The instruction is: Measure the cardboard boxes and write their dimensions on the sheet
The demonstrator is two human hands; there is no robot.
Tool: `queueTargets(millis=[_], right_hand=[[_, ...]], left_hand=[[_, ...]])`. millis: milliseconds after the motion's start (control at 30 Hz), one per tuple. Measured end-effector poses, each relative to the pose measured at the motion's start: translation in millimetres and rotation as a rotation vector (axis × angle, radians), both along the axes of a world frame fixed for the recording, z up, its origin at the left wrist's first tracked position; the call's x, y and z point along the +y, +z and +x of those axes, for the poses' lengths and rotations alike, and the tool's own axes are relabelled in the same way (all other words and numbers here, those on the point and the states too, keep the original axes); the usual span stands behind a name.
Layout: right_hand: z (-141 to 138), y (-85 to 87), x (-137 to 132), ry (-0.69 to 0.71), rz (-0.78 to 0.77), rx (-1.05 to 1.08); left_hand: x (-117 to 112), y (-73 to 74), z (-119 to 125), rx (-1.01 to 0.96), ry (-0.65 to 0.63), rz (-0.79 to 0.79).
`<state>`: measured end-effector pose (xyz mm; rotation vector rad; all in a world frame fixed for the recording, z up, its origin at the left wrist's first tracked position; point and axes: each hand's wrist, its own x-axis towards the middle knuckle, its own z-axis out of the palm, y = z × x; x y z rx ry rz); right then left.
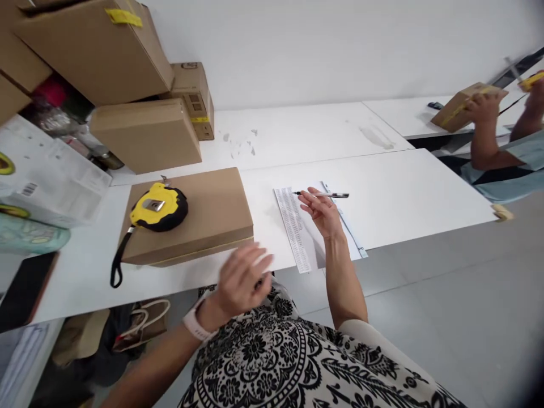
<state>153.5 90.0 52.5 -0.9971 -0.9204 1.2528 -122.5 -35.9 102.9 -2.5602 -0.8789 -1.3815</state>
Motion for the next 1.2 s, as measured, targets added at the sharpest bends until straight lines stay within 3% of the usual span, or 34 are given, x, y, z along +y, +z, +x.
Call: queueTargets(millis=[100,167,233,333,600,767,1000,1200], right_hand=[[7.4,-7.0,-0.5,-0.131,-0.004,-0.105],[8.1,-14.8,-3.7,-0.190,-0.037,-0.211],[9.1,-22.1,-11.0,-0.153,-0.062,-0.274],[14.1,-30.1,-26.7,-0.001,-0.074,-0.309],[21.6,-40.5,-46.8,-0.032,-0.064,-0.479],[15.7,-37.3,-49.6,0.030,-0.132,-0.412],[14.2,-41.1,-54.0,-0.076,-0.076,-0.682],[12.9,-40.0,-54.1,-0.016,-0.019,-0.772]], left_hand=[[2.0,-47.1,56.4,0.233,-0.081,-0.277],[11.3,-70.7,80.2,0.464,-0.075,-0.415],[21.0,-85.4,92.2,0.639,-0.055,-0.484],[28.5,-96.1,97.3,0.709,-0.026,-0.511],[23.5,-99.8,108.8,0.702,0.105,-0.478],[23.3,-94.4,108.2,0.700,0.095,-0.474],[21.6,-92.8,105.6,0.675,0.075,-0.492],[21.5,-89.9,104.4,0.661,0.059,-0.487]])
